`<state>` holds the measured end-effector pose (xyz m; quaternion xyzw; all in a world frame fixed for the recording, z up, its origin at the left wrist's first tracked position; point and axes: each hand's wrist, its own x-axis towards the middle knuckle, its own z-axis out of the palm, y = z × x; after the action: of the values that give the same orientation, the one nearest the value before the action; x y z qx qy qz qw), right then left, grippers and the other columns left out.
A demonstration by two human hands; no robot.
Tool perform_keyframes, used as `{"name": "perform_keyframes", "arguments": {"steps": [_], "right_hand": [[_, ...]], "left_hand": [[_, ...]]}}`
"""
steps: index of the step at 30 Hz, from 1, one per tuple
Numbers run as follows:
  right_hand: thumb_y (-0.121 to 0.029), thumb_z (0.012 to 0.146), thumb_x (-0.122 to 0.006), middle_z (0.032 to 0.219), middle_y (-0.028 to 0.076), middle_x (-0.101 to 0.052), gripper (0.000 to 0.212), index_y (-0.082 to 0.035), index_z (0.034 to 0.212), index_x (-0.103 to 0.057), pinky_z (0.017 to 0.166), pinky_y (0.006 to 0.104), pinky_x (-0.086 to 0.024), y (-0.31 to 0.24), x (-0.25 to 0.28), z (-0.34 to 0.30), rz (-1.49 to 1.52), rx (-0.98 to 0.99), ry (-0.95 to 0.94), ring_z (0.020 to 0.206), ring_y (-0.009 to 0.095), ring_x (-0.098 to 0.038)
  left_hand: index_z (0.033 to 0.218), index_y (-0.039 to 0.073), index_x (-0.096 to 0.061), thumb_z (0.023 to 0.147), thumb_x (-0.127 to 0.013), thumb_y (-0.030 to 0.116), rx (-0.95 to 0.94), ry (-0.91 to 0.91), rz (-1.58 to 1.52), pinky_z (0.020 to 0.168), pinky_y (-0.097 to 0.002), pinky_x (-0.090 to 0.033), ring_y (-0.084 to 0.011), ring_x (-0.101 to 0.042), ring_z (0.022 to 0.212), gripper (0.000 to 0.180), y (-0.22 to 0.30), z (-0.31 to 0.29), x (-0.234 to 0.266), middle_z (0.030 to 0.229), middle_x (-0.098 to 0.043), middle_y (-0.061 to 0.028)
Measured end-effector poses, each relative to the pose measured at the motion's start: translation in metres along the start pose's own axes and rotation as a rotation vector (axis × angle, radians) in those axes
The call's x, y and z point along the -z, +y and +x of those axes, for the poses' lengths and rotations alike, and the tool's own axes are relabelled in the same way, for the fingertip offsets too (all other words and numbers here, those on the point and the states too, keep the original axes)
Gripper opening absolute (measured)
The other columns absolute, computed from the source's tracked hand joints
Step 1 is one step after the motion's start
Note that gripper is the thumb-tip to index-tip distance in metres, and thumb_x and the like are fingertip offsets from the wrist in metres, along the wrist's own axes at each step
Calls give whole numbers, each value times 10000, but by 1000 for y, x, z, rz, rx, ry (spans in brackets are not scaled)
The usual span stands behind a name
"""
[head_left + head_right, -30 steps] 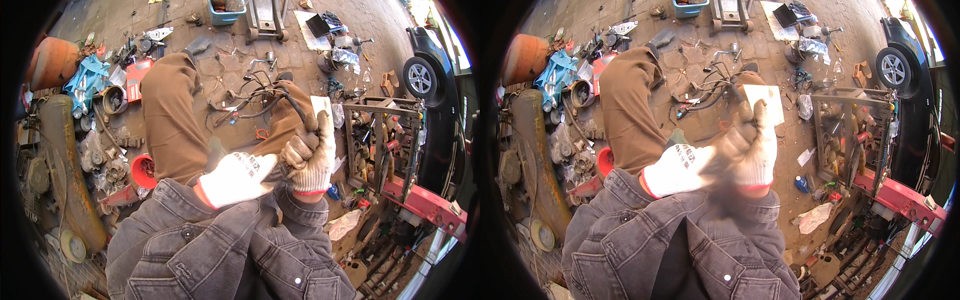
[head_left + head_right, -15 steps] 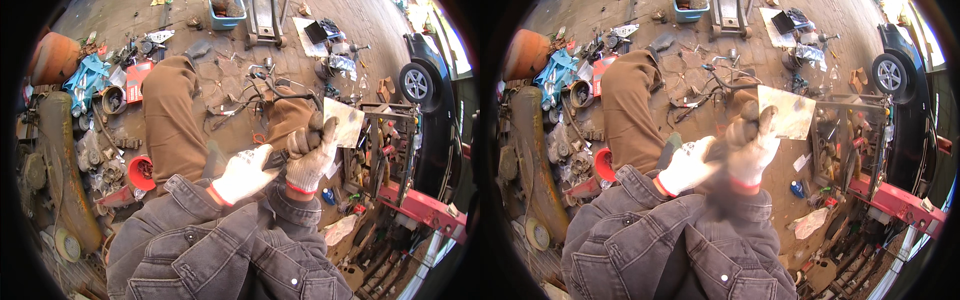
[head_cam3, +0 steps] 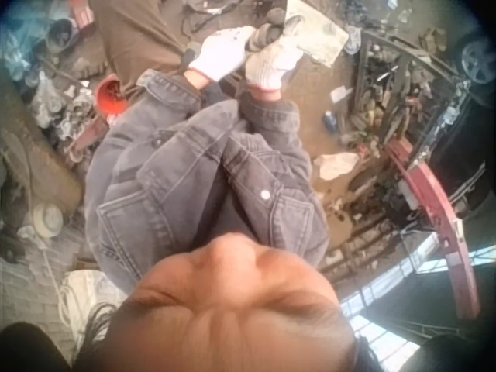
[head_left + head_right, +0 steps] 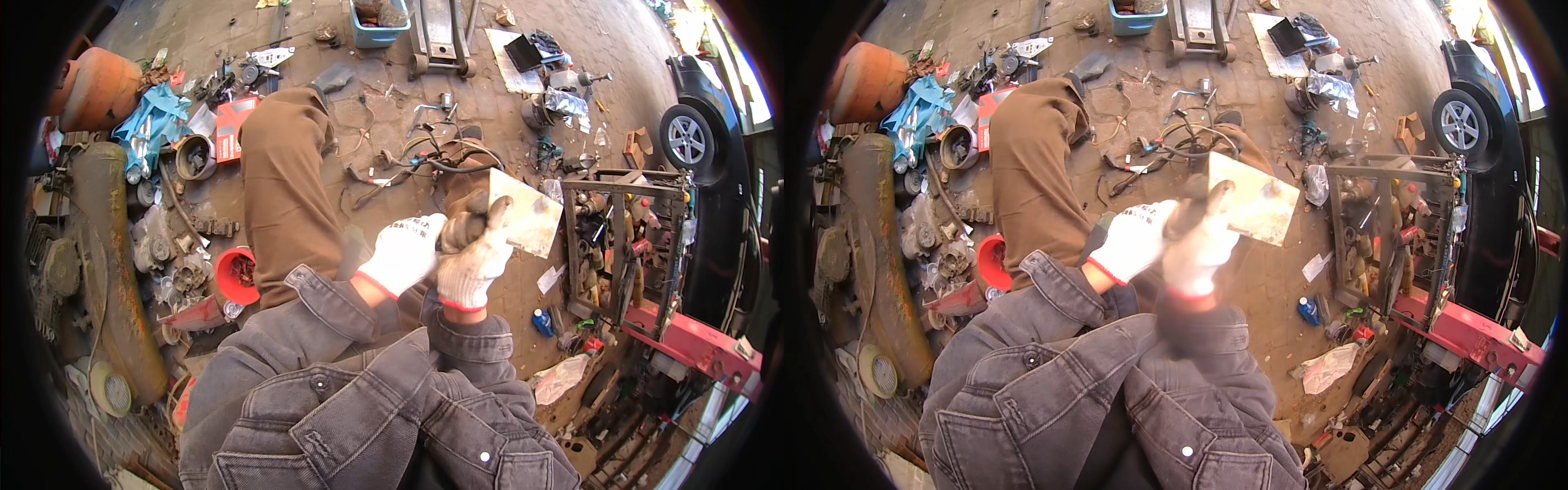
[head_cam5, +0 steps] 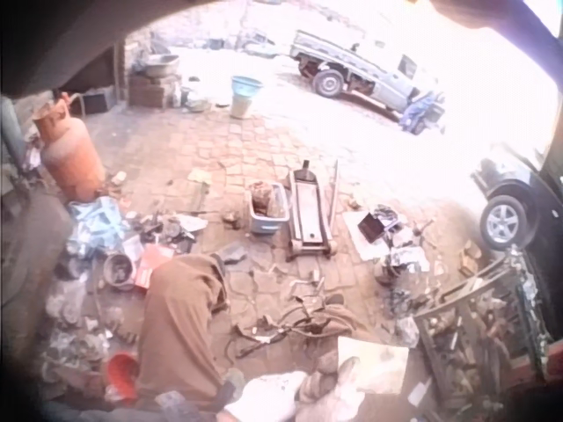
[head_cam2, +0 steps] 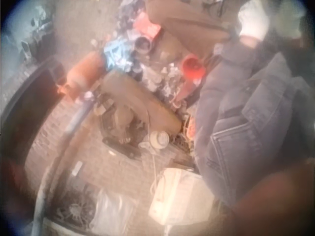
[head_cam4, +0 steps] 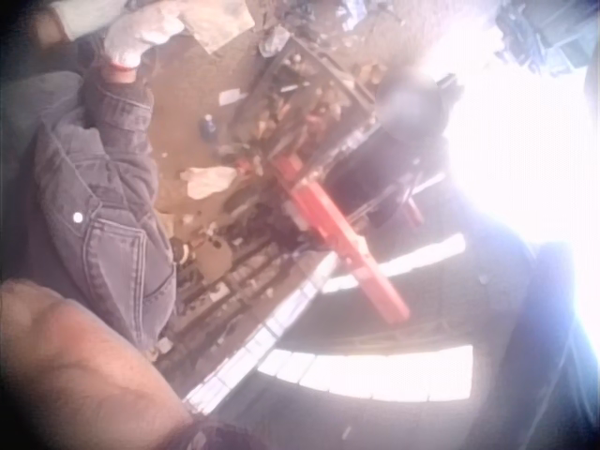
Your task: The person sits on the ground and strips the outer sheath of a black cable, then uses a flat metal tool to scrape and clean the exposed conductors. They repeatedly twist and inspect the wires while handling the cable with gloved hands.
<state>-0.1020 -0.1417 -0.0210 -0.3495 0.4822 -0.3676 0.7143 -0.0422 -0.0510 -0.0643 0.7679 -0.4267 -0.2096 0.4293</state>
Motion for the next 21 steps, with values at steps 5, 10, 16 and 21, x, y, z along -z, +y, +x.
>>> {"name": "perform_keyframes", "arguments": {"steps": [5,10,16,21], "right_hand": [[-439,970,-673,527,-80,-244,331,-137,853,-604,412,263,-195,-41,-10,2,281,-318,-107,428,73,-199],[-425,960,-686,545,-81,-255,339,-179,775,-542,404,271,-187,-51,-22,-5,418,-567,-286,423,80,-196],[-425,985,-652,548,-93,-240,323,-205,775,-546,403,260,-184,-54,-24,-11,356,-474,-257,417,68,-192],[-417,1050,-532,535,-85,-190,388,-185,739,-529,396,259,-199,-53,-26,-4,582,-404,-439,406,66,-163]], "left_hand": [[1076,53,-607,884,-647,288,-80,-203,-137,744,-475,-539,-393,-677,864,306,1,-9,14,918,-699,-194],[1056,54,-610,839,-690,197,-125,-313,-145,703,-492,-521,-412,-661,827,272,-2,-8,37,856,-671,-208],[1153,22,-645,814,-642,41,7,-281,-512,817,-381,-546,-294,-710,924,340,9,-13,28,961,-721,-160],[1188,-28,-661,845,-683,132,263,-270,-1090,883,-343,-532,-201,-697,1009,380,23,-13,10,1072,-737,-176]]}}
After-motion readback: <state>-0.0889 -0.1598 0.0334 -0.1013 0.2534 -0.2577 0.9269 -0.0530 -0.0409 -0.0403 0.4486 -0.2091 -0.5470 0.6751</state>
